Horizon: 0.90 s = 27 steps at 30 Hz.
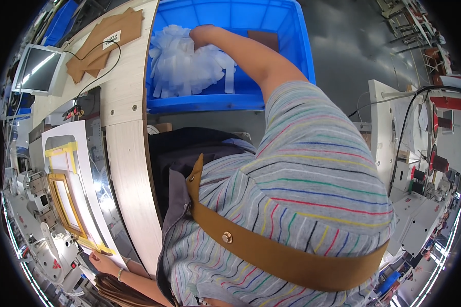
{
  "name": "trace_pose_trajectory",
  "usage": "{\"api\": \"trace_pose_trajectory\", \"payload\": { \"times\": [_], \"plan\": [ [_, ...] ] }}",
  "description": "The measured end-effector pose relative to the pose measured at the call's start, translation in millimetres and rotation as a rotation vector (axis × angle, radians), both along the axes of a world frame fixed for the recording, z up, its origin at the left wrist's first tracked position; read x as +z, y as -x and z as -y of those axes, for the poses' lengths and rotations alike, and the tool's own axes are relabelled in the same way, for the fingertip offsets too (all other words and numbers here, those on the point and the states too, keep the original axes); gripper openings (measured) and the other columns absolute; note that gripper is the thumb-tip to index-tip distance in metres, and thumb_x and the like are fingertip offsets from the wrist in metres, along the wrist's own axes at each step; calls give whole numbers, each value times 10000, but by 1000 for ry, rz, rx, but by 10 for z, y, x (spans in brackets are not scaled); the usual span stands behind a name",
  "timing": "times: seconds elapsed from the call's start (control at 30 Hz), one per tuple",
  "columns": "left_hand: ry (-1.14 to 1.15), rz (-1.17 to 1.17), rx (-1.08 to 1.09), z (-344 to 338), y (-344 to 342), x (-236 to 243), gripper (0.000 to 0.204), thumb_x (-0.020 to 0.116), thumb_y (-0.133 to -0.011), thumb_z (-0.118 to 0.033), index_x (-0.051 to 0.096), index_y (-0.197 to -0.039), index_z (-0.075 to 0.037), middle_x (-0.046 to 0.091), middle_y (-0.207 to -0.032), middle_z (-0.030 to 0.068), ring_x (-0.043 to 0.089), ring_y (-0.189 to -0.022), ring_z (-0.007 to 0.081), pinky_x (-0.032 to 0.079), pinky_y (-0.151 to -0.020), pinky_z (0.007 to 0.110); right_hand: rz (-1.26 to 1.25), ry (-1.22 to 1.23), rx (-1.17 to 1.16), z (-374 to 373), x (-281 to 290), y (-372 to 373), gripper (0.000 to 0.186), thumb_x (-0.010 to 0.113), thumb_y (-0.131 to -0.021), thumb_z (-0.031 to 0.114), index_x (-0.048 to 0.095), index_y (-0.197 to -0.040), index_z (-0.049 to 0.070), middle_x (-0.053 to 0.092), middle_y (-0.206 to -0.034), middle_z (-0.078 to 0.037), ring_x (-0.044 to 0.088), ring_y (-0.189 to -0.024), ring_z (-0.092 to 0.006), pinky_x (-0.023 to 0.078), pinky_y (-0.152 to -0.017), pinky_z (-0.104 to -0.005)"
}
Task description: Operating an industrial sewing machine to attach labels and reinforce panels for leather products.
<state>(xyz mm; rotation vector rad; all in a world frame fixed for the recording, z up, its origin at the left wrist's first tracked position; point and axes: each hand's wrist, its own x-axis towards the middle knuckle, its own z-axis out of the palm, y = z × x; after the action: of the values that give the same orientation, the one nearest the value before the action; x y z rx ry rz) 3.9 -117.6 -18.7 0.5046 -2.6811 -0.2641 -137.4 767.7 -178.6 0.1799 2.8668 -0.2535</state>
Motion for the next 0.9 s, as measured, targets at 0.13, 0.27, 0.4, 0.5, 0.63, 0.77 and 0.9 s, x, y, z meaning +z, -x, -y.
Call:
{"api": "trace_pose_trajectory", "payload": {
  "times": [0.13,0.27,0.4,0.5,0.63,0.77,0.9],
  "plan": [
    [-7,-16,-28,48,2,-21,391,605,-1074,-382,680,-1111,0,707,-987,138,655,-888,277,524,-832,405,14,59,-81,-75,517,88,421,753,-875,397,758,-1235,179,767,-1189,-147,736,-1069,-355,588,-895,-485],
    [6,-62,-68,54,0,-26,440,618,-1061,-444,684,-1105,-12,711,-992,145,650,-882,295,520,-829,425,-207,221,60,222,639,151,401,725,-890,437,802,-1138,132,783,-1171,-144,746,-1073,-362,595,-866,-508],
    [3,-9,-5,10,-5,-5,338,608,-1081,-327,678,-1106,2,702,-975,121,652,-879,247,525,-817,381,-266,126,188,819,284,371,300,668,-917,283,795,-1153,149,781,-1143,-157,753,-1033,-370,597,-856,-491],
    [-8,-42,-49,-6,-8,-7,358,618,-1079,-358,655,-1066,-2,672,-943,107,607,-850,237,508,-805,373,-236,-23,231,1041,-19,561,274,646,-907,192,786,-1135,130,777,-1124,-184,756,-1009,-378,596,-839,-487],
    [-40,-49,-66,43,-23,-23,392,634,-1060,-397,673,-1096,-8,717,-974,126,668,-883,254,531,-823,393,-309,-34,213,982,-215,709,214,642,-912,166,783,-1053,89,778,-1103,-197,756,-987,-396,598,-824,-487],
    [-81,-13,-39,96,-34,-50,366,626,-1067,-368,675,-1120,-8,722,-996,113,681,-906,230,534,-833,370,-547,245,-7,706,-164,738,201,675,-936,185,786,-1052,63,793,-1079,-173,764,-926,-383,598,-809,-491],
    [-137,-37,-95,126,-44,-57,387,613,-1087,-353,659,-1137,27,703,-978,114,654,-873,210,530,-816,344,-550,1460,-545,96,-49,452,216,670,-993,126,730,-1154,-6,757,-1023,-101,743,-922,-272,611,-800,-445]
  ]
}}
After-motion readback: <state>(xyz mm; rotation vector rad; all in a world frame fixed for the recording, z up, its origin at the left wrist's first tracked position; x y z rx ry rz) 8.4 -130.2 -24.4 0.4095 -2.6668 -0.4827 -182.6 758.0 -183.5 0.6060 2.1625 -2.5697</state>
